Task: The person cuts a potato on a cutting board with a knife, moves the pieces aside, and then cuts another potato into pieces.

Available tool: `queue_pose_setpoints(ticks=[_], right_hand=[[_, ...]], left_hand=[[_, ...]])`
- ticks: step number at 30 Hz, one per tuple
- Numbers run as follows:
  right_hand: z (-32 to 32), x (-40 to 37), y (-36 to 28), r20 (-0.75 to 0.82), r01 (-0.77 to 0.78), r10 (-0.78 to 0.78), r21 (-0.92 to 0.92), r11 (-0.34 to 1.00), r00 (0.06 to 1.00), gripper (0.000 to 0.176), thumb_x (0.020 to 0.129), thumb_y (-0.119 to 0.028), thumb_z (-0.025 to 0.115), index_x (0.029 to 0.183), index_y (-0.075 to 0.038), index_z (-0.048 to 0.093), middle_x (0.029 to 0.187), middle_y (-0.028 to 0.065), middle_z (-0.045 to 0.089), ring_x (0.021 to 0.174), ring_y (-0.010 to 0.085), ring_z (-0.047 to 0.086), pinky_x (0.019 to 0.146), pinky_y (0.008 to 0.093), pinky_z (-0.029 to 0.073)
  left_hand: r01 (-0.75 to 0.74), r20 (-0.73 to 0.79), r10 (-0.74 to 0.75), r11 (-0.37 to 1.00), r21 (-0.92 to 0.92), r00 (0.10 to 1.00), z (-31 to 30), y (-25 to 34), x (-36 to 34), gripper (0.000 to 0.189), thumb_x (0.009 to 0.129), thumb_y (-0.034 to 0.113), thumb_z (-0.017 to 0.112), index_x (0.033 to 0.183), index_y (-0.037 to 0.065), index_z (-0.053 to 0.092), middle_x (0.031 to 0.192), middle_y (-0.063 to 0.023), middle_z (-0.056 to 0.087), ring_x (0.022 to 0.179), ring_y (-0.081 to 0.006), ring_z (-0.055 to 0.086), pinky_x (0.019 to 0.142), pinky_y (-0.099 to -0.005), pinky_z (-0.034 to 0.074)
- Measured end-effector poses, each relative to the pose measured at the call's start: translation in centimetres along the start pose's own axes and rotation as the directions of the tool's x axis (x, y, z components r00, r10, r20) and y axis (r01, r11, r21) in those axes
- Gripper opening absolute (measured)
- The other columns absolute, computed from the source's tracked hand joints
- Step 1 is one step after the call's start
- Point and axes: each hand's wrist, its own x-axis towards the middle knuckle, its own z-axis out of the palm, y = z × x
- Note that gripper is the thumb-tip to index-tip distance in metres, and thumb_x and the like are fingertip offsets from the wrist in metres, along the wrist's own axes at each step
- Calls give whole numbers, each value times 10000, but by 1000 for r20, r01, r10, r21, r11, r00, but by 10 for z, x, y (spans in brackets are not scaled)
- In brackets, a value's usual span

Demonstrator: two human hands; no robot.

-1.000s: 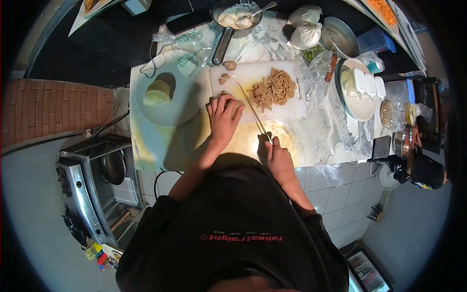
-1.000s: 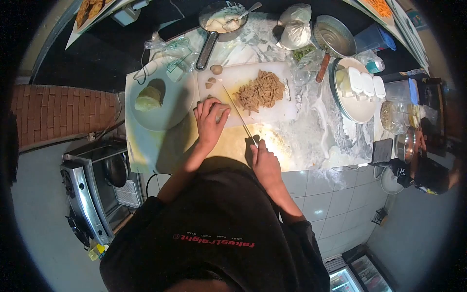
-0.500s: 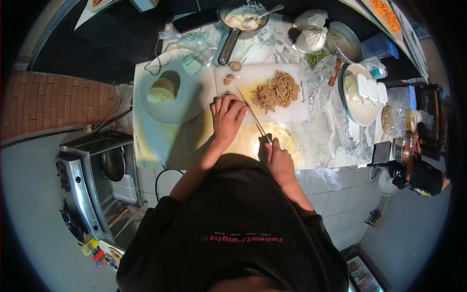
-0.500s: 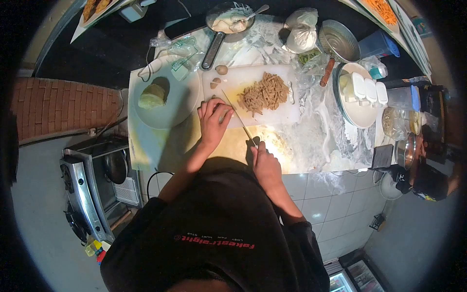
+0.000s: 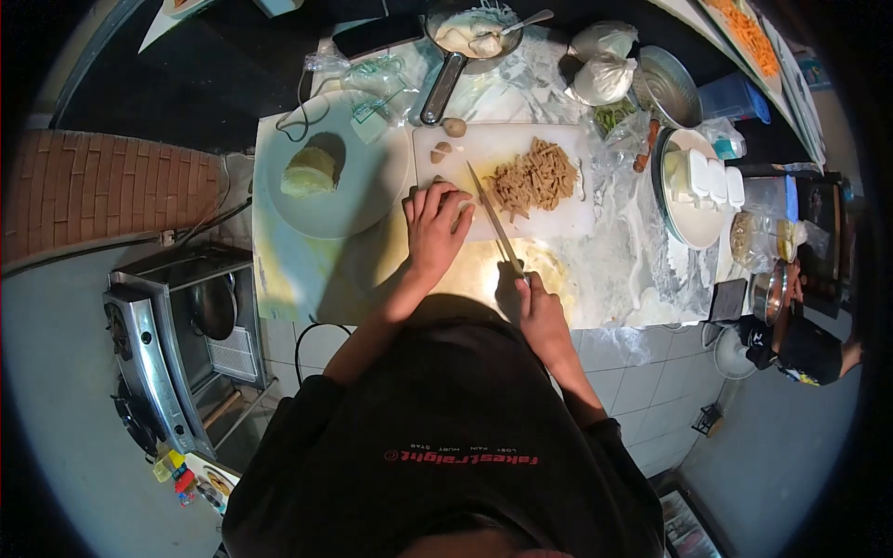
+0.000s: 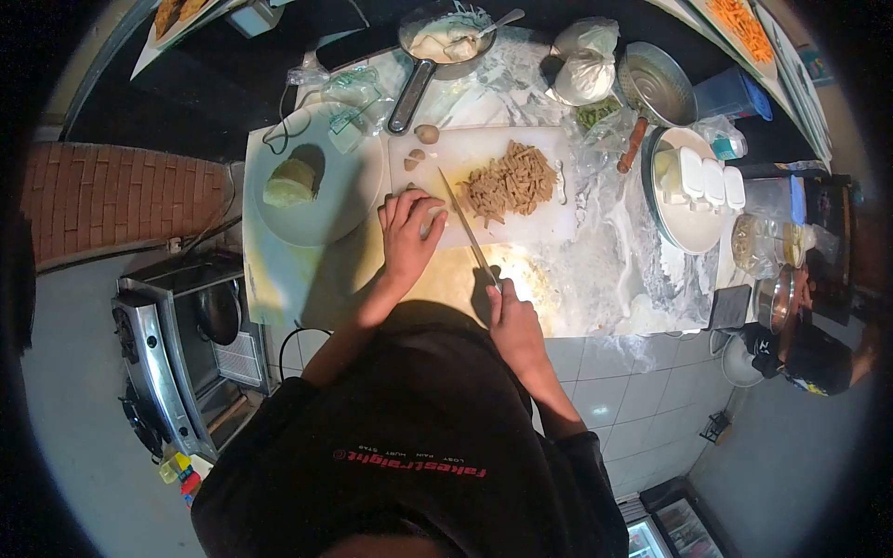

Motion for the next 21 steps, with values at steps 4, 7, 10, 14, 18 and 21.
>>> queue_pose_setpoints(ticks=[4, 7, 10, 14, 18, 21], right_hand=[[-1, -1, 1, -26, -34, 34, 15, 999, 999, 346, 1080, -318, 429, 1070, 19, 510, 695, 328, 614, 714, 549, 605, 599, 605, 468], [4, -1, 4, -26, -42, 42, 3, 999, 999, 351, 1080, -319, 430, 1081, 22, 513, 712, 335, 619, 725, 547, 608, 605, 606, 471], [5, -2, 2, -23, -43, 43, 4, 999, 999, 356, 1079, -321, 430, 1089, 24, 514, 730, 338, 625, 731, 548, 610, 609, 606, 475], [6, -1, 1, -24, -14, 14, -2, 1000, 1000, 358, 1078, -323, 432, 1096, 25, 513, 738, 335, 631, 735, 548, 613, 612, 608, 479], [2, -3, -1, -49, -26, 26, 0, 1000, 998, 357, 1077, -325, 435, 1103, 22, 514, 730, 333, 629, 728, 546, 616, 606, 606, 480], [3, -2, 2, -53, -43, 41, -32, 999, 998, 347, 1075, -324, 438, 1103, 13, 513, 715, 326, 628, 714, 541, 619, 598, 602, 484]], left_hand=[[-31, 3, 31, 999, 17, 1000, -3, 4, 0, 204, 845, 220, 737, 1039, 164, 704, 1096, 12, 580, 1046, -218, 515, 886, -398, 367], [-68, 7, 67, 995, 67, 998, -4, 6, 1, 191, 842, 211, 737, 1024, 163, 706, 1091, 16, 577, 1050, -212, 515, 896, -397, 363], [-86, 18, 85, 994, 61, 996, -5, 6, 3, 180, 836, 200, 742, 1008, 161, 705, 1083, 20, 577, 1053, -209, 517, 903, -395, 360], [-65, 10, 65, 997, 34, 998, -1, 4, 1, 171, 828, 192, 750, 990, 166, 704, 1078, 26, 579, 1050, -206, 521, 904, -390, 358], [-44, 7, 44, 999, 7, 999, -3, 5, 2, 168, 822, 198, 759, 981, 179, 706, 1072, 29, 582, 1045, -200, 526, 899, -381, 355], [-56, 4, 56, 998, -4, 998, -3, 6, 1, 169, 821, 206, 763, 979, 183, 709, 1067, 28, 585, 1044, -198, 527, 896, -379, 352]])
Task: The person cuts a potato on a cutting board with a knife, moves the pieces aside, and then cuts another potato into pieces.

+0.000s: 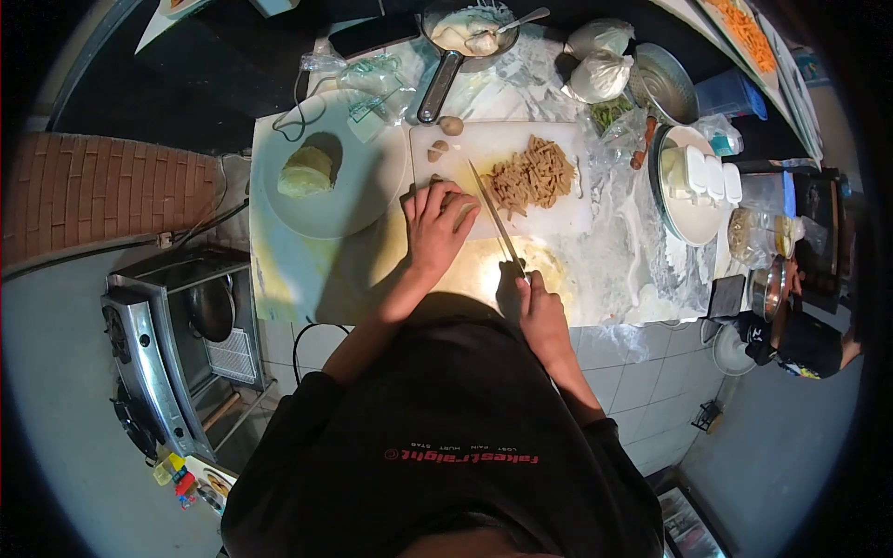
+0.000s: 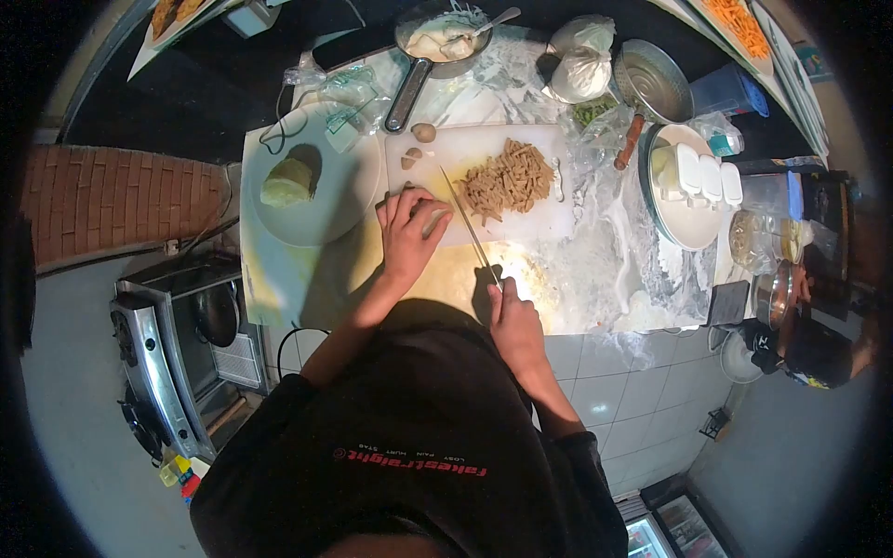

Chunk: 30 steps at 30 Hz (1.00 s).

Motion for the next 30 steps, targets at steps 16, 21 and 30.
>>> queue_pose_setpoints(ticks=[16, 21, 30], right_hand=[[2, 2, 3, -16, 56, -59, -142, 988, 998, 315, 1072, -334, 444, 1048, -21, 479, 693, 301, 637, 672, 511, 636, 560, 582, 504], [2, 3, 2, -7, 60, -61, -129, 990, 998, 320, 1072, -335, 442, 1060, -18, 483, 696, 302, 638, 674, 515, 635, 563, 582, 509], [7, 3, -6, 37, 6, 0, -138, 990, 999, 318, 1073, -316, 438, 1070, 0, 468, 820, 328, 656, 729, 517, 645, 600, 589, 519]], left_hand=[[27, -15, -27, 1000, -2, 1000, 4, -1, 1, 170, 807, 219, 787, 961, 180, 727, 1042, 29, 583, 1031, -200, 517, 910, -374, 349], [29, -19, -29, 1000, 1, 999, 6, -2, 1, 166, 804, 219, 788, 955, 186, 728, 1046, 35, 586, 1029, -199, 516, 904, -375, 350], [31, -12, -31, 1000, 7, 999, 6, -2, 1, 155, 798, 205, 788, 939, 182, 728, 1038, 36, 590, 1019, -196, 519, 888, -371, 349]])
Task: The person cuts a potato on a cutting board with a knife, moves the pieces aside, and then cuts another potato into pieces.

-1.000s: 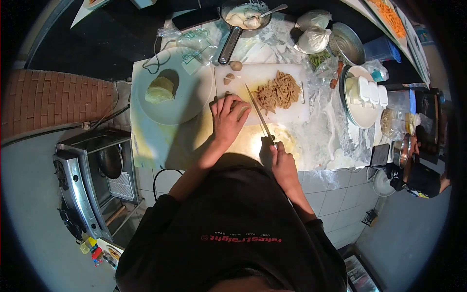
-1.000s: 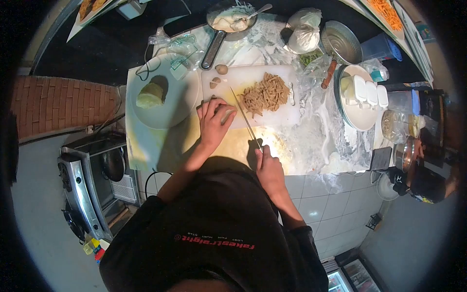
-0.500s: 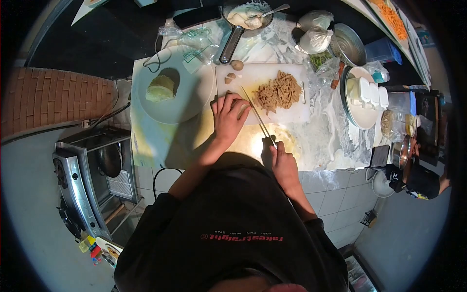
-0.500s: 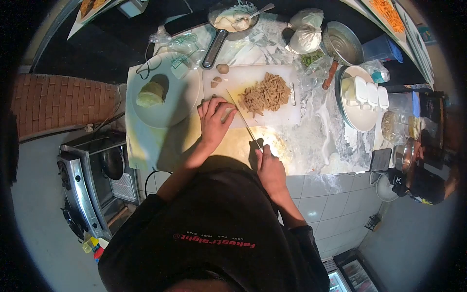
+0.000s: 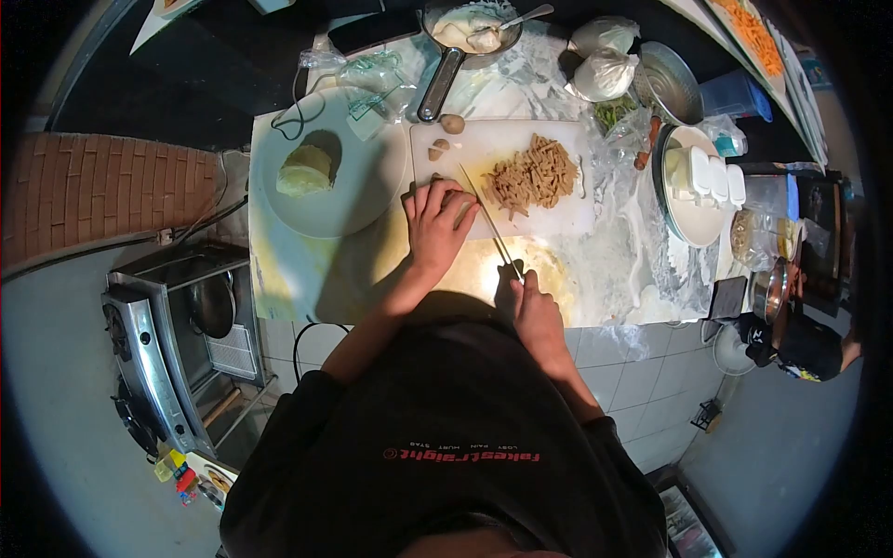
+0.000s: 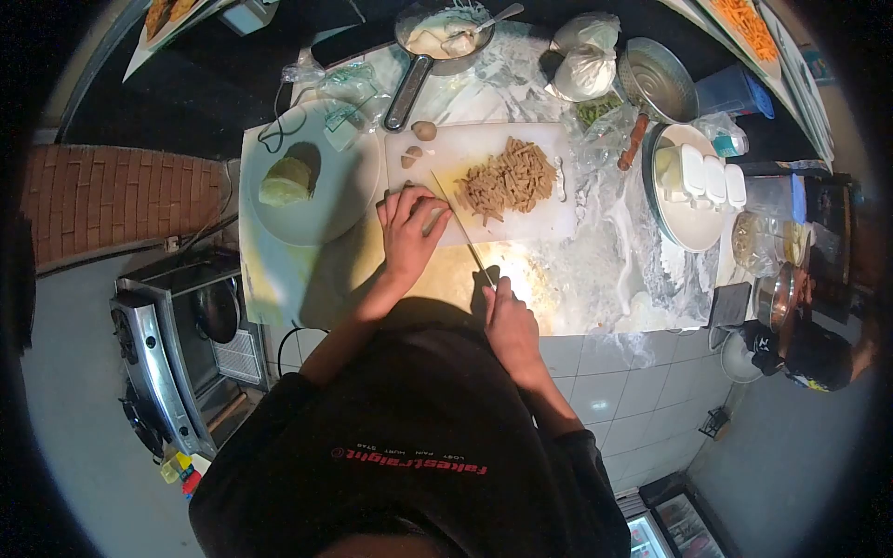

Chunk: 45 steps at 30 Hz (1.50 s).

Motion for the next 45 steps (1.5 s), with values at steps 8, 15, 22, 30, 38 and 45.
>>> queue_pose_setpoints(ticks=[8, 15, 22, 30, 38, 45], right_hand=[[6, 12, 4, -13, 42, -41, 158, 987, 999, 378, 1079, -326, 426, 1189, 22, 524, 760, 326, 645, 769, 534, 641, 654, 582, 506], [10, 17, 27, -13, 104, -105, 326, 940, 994, 425, 1086, -351, 399, 1286, -5, 543, 798, 288, 663, 812, 494, 651, 718, 523, 501], [8, -11, 19, -33, -17, 19, 52, 998, 999, 352, 1066, -362, 433, 1120, -22, 504, 749, 284, 667, 733, 506, 662, 632, 580, 544], [1, -18, 34, -168, 54, -37, 100, 994, 985, 347, 1065, -349, 448, 1070, -10, 524, 726, 307, 649, 706, 516, 646, 602, 582, 530], [4, -23, 25, -113, 86, -60, 249, 965, 992, 386, 1068, -345, 465, 1069, 25, 574, 742, 331, 625, 780, 534, 616, 650, 581, 467], [10, -16, 29, -80, 128, -111, 254, 959, 991, 439, 1068, -385, 448, 1120, 28, 588, 793, 338, 644, 797, 530, 628, 681, 578, 494]], left_hand=[[-21, -28, 21, 1000, -13, 999, 0, 1, 1, 138, 796, 219, 781, 910, 175, 716, 1029, 46, 588, 1009, -200, 526, 867, -383, 356], [-37, 9, 37, 999, 26, 999, -2, 5, 5, 165, 807, 215, 772, 955, 179, 706, 1037, 22, 590, 1049, -213, 535, 905, -404, 361], [-83, 4, 83, 995, 64, 997, 0, 2, 2, 137, 830, 206, 762, 948, 165, 706, 1032, 22, 596, 1038, -218, 537, 885, -403, 368], [-121, 4, 121, 993, -5, 993, 0, 4, 2, 124, 845, 162, 734, 964, 162, 703, 1012, 8, 612, 1031, -227, 540, 897, -402, 371], [-103, -92, 99, 994, -38, 991, -25, -12, 3, 149, 850, 112, 712, 994, 153, 711, 1016, -10, 620, 1038, -250, 548, 893, -411, 399], [-80, 72, 77, 996, 33, 994, -45, -24, -13, 231, 797, 127, 770, 1021, 123, 713, 1104, -36, 610, 1054, -271, 555, 934, -414, 424]])
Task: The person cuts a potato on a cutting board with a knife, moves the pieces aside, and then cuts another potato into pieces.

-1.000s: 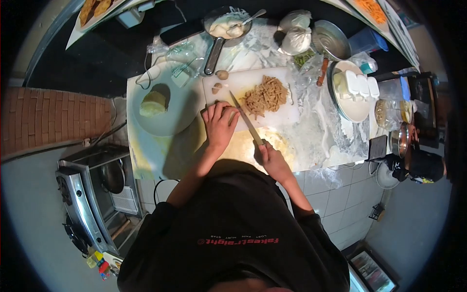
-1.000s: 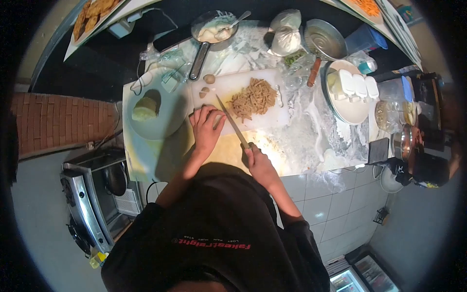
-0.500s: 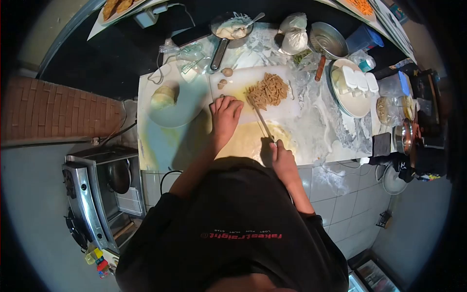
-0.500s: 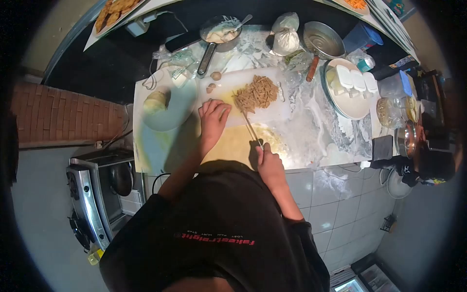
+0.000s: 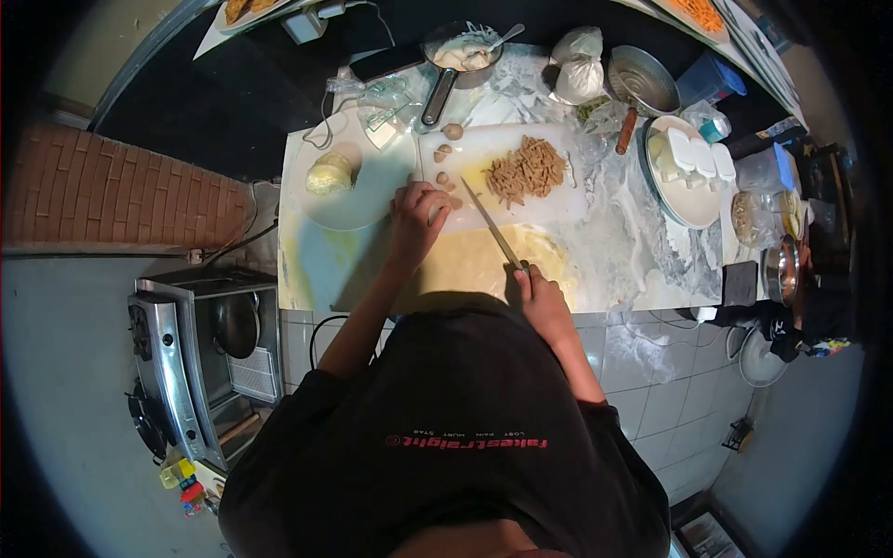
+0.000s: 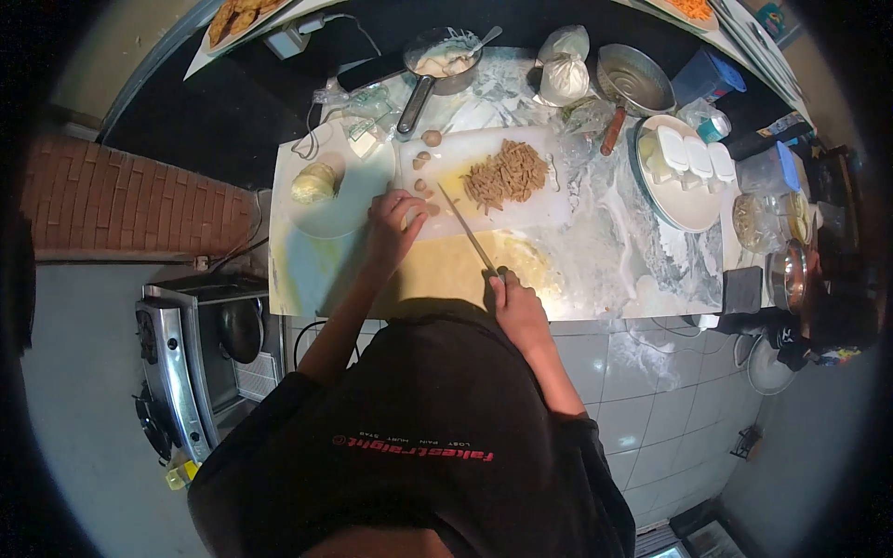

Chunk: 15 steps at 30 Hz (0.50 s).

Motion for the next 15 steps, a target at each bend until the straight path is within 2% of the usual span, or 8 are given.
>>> queue_pose_setpoints(ticks=[2, 5, 10, 12, 15], right_hand=[[-4, -1, -4, -60, -43, 40, -51, 998, 997, 435, 1067, -388, 451, 1095, 24, 587, 793, 339, 641, 801, 535, 623, 680, 580, 485], [-5, 1, 3, -64, -65, 63, -27, 998, 996, 429, 1066, -389, 454, 1067, 21, 582, 782, 339, 636, 806, 539, 620, 676, 583, 476], [-4, -3, 8, -44, -16, 15, -23, 1000, 999, 409, 1066, -374, 453, 1057, 18, 571, 762, 340, 635, 784, 541, 622, 658, 593, 488], [-1, -4, 9, -33, 0, -1, -38, 999, 999, 400, 1066, -366, 448, 1067, 17, 565, 754, 340, 639, 761, 541, 629, 641, 601, 506], [5, -6, 10, -44, -10, 9, -22, 1000, 999, 400, 1064, -362, 456, 1063, 21, 571, 749, 340, 637, 762, 540, 628, 644, 602, 502]], left_hand=[[-32, -4, 32, 999, -8, 999, 4, -3, -2, 240, 790, 132, 776, 1022, 121, 711, 1108, -37, 606, 1060, -273, 551, 937, -413, 421], [-73, -14, 73, 997, -8, 997, 11, 0, -1, 248, 784, 141, 782, 1020, 117, 709, 1115, -38, 600, 1073, -273, 545, 942, -412, 417], [-69, -45, 70, 998, 3, 997, 19, 12, 8, 241, 792, 159, 779, 1017, 115, 706, 1111, -36, 595, 1090, -265, 535, 937, -412, 413], [-104, -43, 105, 994, 31, 994, 23, 11, 10, 270, 770, 211, 792, 997, 113, 683, 1105, -27, 579, 1093, -265, 510, 925, -417, 383], [-79, -36, 80, 996, 48, 996, 25, 15, 12, 255, 776, 238, 788, 965, 111, 673, 1085, -24, 570, 1070, -261, 505, 903, -415, 380]])
